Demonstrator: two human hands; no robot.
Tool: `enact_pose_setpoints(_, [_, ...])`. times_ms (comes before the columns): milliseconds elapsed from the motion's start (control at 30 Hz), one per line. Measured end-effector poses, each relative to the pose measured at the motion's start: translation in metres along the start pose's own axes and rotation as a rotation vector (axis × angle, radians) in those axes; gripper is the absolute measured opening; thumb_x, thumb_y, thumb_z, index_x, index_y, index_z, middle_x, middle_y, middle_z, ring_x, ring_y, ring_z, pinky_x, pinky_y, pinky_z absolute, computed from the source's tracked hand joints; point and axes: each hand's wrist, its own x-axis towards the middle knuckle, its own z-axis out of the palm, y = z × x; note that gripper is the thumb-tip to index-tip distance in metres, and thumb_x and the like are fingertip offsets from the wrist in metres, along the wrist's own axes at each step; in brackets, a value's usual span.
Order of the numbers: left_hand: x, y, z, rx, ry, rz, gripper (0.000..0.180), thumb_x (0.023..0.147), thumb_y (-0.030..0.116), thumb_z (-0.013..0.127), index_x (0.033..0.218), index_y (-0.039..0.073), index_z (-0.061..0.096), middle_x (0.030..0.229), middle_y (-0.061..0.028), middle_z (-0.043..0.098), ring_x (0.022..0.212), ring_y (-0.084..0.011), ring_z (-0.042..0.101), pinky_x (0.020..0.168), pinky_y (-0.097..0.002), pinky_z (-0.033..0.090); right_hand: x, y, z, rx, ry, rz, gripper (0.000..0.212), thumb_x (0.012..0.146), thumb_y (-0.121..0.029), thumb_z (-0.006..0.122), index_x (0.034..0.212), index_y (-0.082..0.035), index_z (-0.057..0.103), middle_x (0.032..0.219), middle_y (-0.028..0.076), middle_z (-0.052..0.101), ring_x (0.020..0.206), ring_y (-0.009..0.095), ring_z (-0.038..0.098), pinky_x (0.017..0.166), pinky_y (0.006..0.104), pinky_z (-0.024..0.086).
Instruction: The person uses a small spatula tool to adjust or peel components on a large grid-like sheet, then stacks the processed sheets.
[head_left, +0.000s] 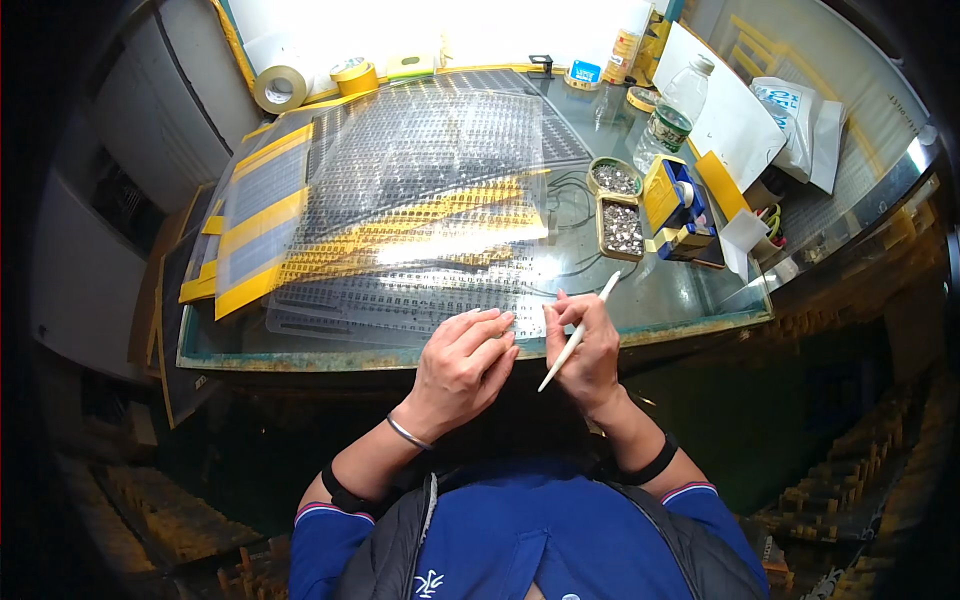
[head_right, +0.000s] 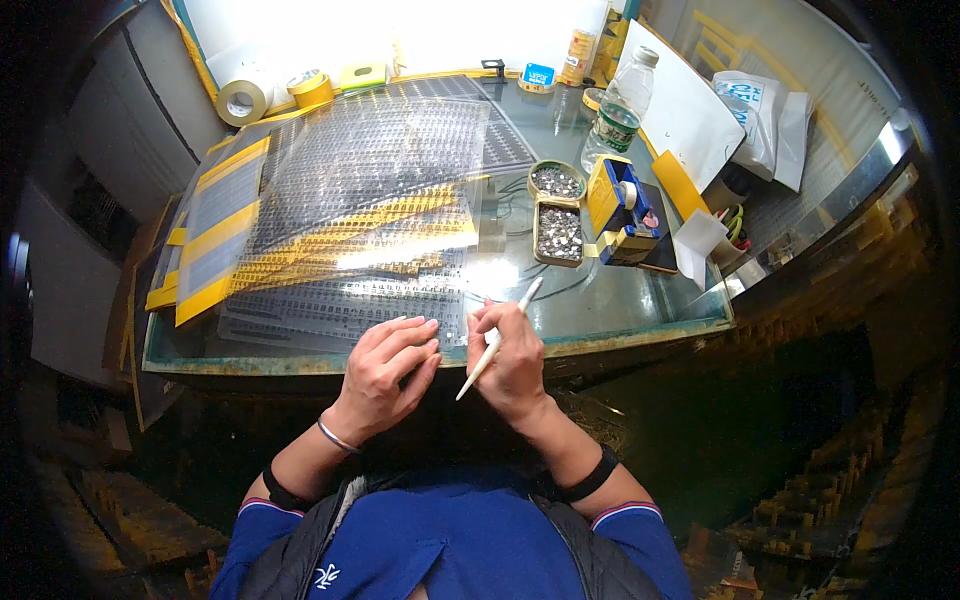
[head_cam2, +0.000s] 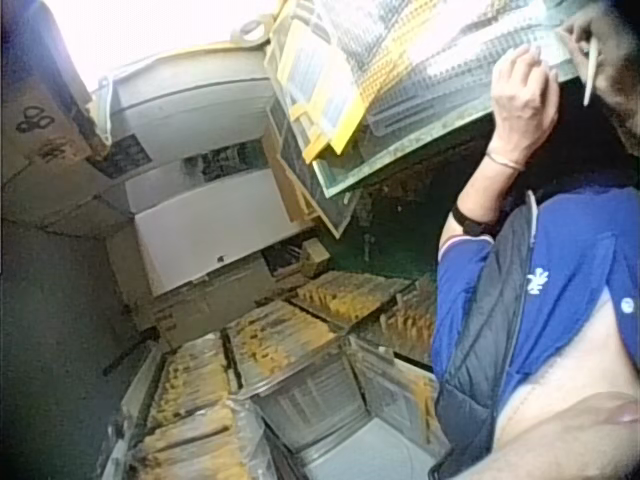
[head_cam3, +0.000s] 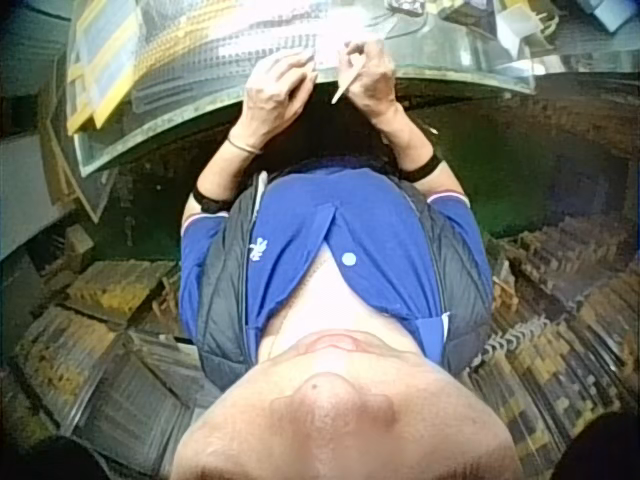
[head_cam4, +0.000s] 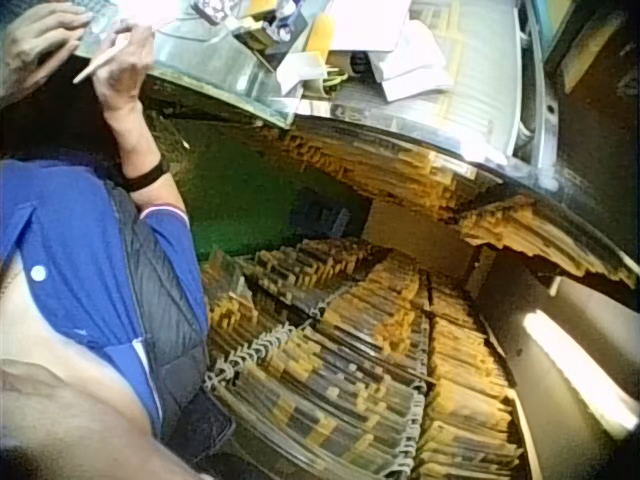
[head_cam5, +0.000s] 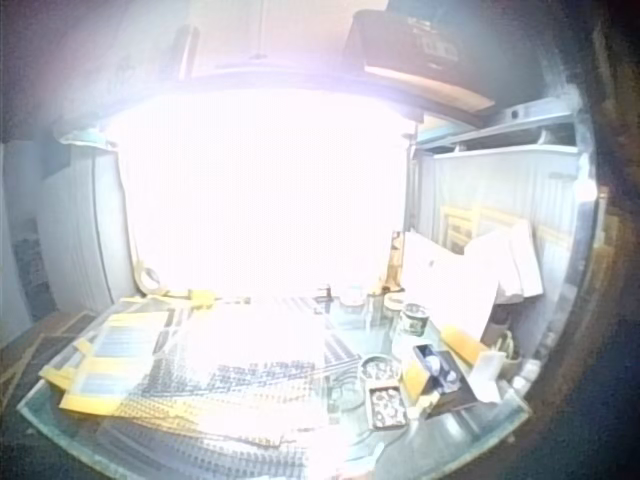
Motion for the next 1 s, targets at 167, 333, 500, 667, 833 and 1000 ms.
enact_pose_setpoints(167, [0.007, 0.000, 0.001, -0.038, 0.007, -0.015, 0.012, 0.077, 0.007, 0.069, 0.086, 0.003, 0.064, 0.097, -0.0105, 0.067, 0.094, -0.0268, 0.062, 0.081, -0.0370, 0.048, -0.002, 0.004, -0.002, 0.076, -0.021, 0.027, 0.023, 0.078, 0.004, 0.067, 0.086, -0.004, 0.047, 0.082, 0.013, 0.059, 0.080, 0.032, 0.065, 0.073, 0.0384, 0.053])
enact_pose_setpoints(333, [0.026, -0.003, 0.006, -0.126, -0.036, -0.154, 0.012, 0.073, 0.005, 0.072, 0.079, 0.003, 0.062, 0.078, -0.0107, 0.062, 0.077, -0.0289, 0.059, 0.070, -0.0355, 0.047, 0.001, -0.003, -0.007, 0.010, -0.135, -0.007, 0.019, 0.081, -0.002, 0.066, 0.091, -0.004, 0.050, 0.083, 0.013, 0.060, 0.079, 0.030, 0.065, 0.067, 0.0374, 0.052])
enact_pose_setpoints(500, [0.032, 0.000, 0.007, -0.182, -0.115, -0.254, 0.010, 0.073, 0.002, 0.070, 0.077, 0.002, 0.061, 0.073, -0.0109, 0.060, 0.072, -0.0265, 0.059, 0.065, -0.0351, 0.047, -0.002, 0.001, -0.004, 0.017, -0.157, 0.002, 0.024, 0.081, -0.004, 0.067, 0.096, -0.004, 0.048, 0.083, 0.012, 0.061, 0.075, 0.032, 0.063, 0.062, 0.0386, 0.050])
enact_pose_setpoints(667, [0.043, 0.003, 0.007, -0.303, -0.203, -0.412, 0.010, 0.071, 0.000, 0.070, 0.076, 0.001, 0.060, 0.071, -0.0104, 0.060, 0.066, -0.0229, 0.060, 0.061, -0.0339, 0.047, -0.002, 0.000, -0.008, -0.006, -0.151, -0.003, 0.024, 0.079, -0.001, 0.065, 0.095, -0.004, 0.048, 0.084, 0.013, 0.060, 0.074, 0.032, 0.063, 0.062, 0.0391, 0.050])
enact_pose_setpoints(833, [0.044, -0.002, 0.007, -0.357, -0.276, -0.467, 0.013, 0.071, -0.002, 0.067, 0.079, 0.001, 0.058, 0.071, -0.0113, 0.059, 0.065, -0.0238, 0.059, 0.061, -0.0351, 0.047, -0.003, 0.000, -0.007, -0.026, -0.150, -0.005, 0.025, 0.078, -0.001, 0.065, 0.096, -0.003, 0.047, 0.083, 0.013, 0.059, 0.073, 0.032, 0.062, 0.061, 0.0395, 0.049])
enact_pose_setpoints(1000, [0.042, 0.002, 0.006, -0.246, -0.314, -0.408, 0.015, 0.073, -0.006, 0.063, 0.081, 0.001, 0.052, 0.075, -0.0132, 0.055, 0.070, -0.0268, 0.054, 0.063, -0.0362, 0.044, -0.002, -0.001, -0.006, -0.029, -0.155, -0.018, 0.025, 0.078, -0.002, 0.064, 0.096, -0.003, 0.046, 0.082, 0.014, 0.058, 0.072, 0.032, 0.062, 0.060, 0.0396, 0.049])
